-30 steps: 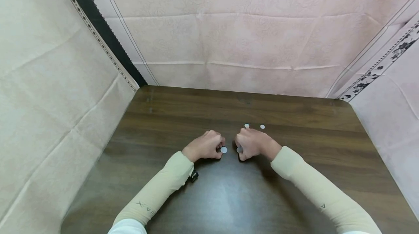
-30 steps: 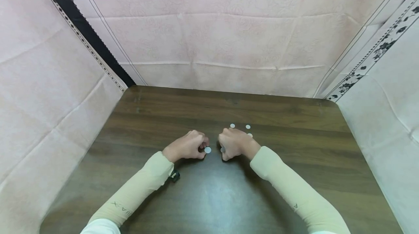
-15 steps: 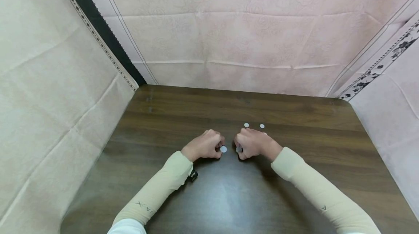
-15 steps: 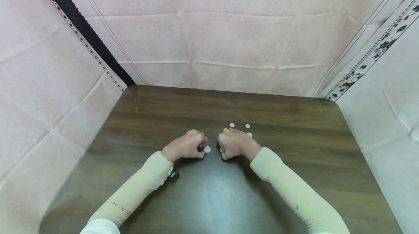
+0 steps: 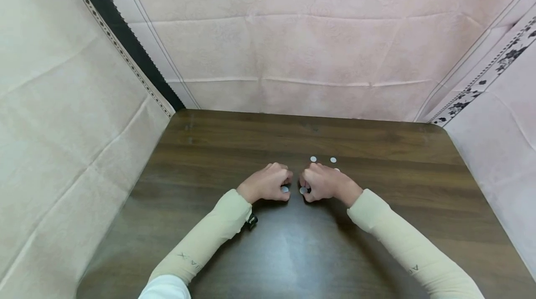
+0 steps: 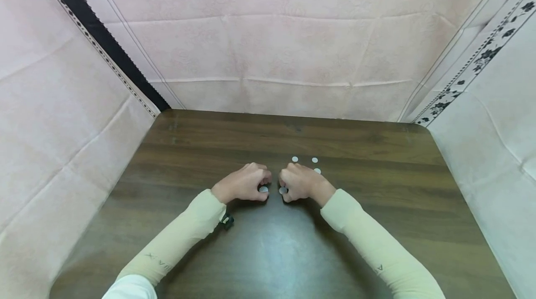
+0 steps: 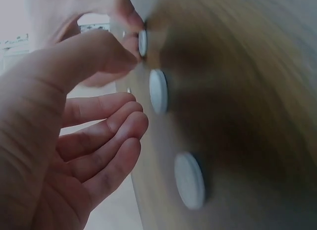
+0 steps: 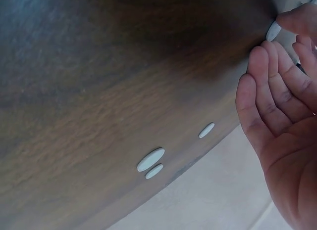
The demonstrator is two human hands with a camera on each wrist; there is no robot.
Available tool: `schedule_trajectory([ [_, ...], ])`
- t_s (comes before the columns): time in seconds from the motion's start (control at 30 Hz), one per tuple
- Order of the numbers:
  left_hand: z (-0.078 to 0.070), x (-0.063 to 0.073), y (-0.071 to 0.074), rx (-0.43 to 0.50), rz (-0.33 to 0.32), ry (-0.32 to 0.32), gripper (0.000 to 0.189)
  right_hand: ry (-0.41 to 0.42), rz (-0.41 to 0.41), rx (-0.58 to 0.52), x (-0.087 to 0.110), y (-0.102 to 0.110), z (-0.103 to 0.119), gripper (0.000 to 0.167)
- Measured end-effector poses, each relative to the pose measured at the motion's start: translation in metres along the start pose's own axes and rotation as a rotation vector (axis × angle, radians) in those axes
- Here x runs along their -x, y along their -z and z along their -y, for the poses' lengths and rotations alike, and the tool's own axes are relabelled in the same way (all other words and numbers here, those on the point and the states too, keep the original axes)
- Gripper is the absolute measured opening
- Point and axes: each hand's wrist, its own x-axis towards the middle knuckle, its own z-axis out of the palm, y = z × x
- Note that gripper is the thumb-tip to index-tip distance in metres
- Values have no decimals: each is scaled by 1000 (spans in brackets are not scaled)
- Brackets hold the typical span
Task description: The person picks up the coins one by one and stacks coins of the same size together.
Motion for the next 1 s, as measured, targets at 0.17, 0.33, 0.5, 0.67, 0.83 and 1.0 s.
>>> schedule_trajectory([
  [0.17, -9, -10, -2, 33, 12, -6, 14, -17, -29, 4, 3, -2, -1, 41],
  [0.33, -14, -17, -9, 20, 24, 3, 14, -60, -24, -29, 6, -2, -1, 39],
  [0.5, -15, -20, -14, 18, 13, 9, 16, -84, -13, -52, 9, -1, -2, 33],
  [0.67, -15, -21, -18, 34, -23, -3, 18, -73, -34, -80, 12, -2, -3, 21],
  [0.83, -15, -23, -23, 38, -63, -26, 18, -59, -60, -129, 14, -6, -6, 8],
  [1.0, -14, -25, -26, 44, -77, -30, 16, -82, -63, -173, 17, -5, -6, 8],
])
